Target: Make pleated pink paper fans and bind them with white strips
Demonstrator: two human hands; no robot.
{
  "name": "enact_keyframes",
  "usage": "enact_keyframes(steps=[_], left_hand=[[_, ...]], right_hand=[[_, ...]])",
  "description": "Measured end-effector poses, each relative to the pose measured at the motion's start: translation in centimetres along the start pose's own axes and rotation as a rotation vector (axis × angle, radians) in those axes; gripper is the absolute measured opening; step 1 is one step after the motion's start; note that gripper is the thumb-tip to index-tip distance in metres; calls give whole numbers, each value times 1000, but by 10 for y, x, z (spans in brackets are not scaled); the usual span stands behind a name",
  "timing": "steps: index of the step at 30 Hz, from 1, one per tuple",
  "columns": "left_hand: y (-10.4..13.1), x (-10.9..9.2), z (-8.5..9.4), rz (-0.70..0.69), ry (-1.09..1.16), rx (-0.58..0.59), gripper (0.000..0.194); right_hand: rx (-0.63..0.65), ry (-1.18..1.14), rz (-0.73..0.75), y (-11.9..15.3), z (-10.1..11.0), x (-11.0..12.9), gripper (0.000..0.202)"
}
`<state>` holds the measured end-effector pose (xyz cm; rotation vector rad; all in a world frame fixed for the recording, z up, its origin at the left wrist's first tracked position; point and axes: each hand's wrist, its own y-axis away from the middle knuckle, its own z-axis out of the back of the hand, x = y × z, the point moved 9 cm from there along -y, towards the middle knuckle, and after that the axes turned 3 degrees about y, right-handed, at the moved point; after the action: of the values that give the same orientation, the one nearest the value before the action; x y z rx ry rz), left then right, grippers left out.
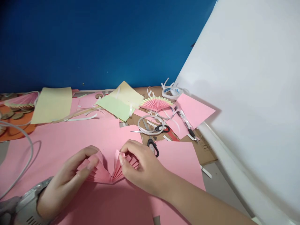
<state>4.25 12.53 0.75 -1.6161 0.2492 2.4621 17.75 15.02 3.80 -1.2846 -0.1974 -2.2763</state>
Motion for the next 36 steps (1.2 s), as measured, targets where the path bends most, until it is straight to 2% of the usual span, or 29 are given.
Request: enact_keyframes(steps=[8,13,18,23,27,33,36], left_hand=[[-2,-2,-9,-60,-4,60,14],[1,-7,-14,-82,58,151,13],[6,-5,-17,-44,81,208,16],[6,-1,-16,-1,74,182,15],[5,-9,-12,-39,14,133,12],[5,-13,-3,-9,25,-1,9],[6,-11,-3,-3,37,-26,8]], right_hand=[[117,-41,-100,4,-14,-6,16],[164,-86,-47,7,-18,-1,14],[201,-145,-10,9,-23,5,14],[182,-176,11,9,-22,7,14],[187,-197,26,9,-22,8,15],[188,-236,39,9,-23,9,14],[206,-245,58,9,-22,10,14]])
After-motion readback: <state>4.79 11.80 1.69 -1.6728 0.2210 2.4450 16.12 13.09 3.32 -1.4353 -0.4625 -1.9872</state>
